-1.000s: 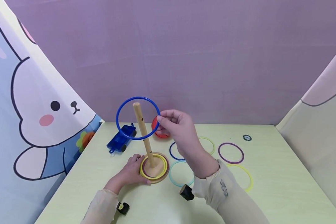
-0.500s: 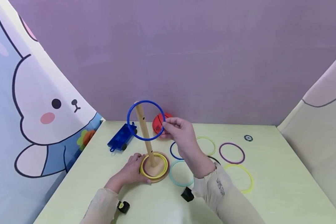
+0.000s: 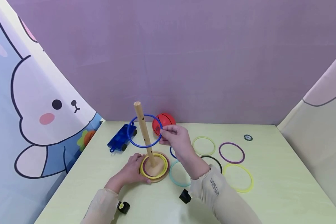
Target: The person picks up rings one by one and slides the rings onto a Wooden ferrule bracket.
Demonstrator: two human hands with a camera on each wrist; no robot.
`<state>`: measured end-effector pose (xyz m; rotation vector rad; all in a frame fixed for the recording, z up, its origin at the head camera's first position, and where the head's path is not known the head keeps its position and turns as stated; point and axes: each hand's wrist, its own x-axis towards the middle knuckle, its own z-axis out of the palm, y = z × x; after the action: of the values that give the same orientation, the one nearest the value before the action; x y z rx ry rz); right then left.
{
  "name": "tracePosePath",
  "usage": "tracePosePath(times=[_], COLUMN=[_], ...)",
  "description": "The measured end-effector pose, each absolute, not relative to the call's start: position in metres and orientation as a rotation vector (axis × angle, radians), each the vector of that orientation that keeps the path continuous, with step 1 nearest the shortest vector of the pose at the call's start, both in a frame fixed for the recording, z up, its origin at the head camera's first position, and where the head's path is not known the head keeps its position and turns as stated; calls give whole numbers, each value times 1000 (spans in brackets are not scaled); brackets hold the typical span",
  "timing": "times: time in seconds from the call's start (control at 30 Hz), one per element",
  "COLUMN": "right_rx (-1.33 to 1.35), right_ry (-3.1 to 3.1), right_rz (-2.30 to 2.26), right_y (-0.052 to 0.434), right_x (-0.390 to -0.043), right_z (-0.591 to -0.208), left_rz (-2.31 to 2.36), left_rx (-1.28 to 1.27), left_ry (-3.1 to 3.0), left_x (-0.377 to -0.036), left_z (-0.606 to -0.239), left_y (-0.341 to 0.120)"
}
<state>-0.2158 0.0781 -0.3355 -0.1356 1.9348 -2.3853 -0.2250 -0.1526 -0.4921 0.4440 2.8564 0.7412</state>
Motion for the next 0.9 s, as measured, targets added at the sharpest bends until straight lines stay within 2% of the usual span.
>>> tracePosePath(times=[0.5, 0.7, 0.9], right_rx=[102, 149, 164], right_ry=[2031, 2062, 2095], right_rz=[-2183, -2170, -2157], right_y=[77, 78, 79], right_x=[-212, -215, -215], right_z=[-447, -467, -470], left_rz=[816, 851, 787], left_rx=[421, 440, 465], left_ry=[2844, 2831, 2871], left_x=[-226, -224, -224], left_z=[-493, -490, -491], left_y=[-152, -152, -152])
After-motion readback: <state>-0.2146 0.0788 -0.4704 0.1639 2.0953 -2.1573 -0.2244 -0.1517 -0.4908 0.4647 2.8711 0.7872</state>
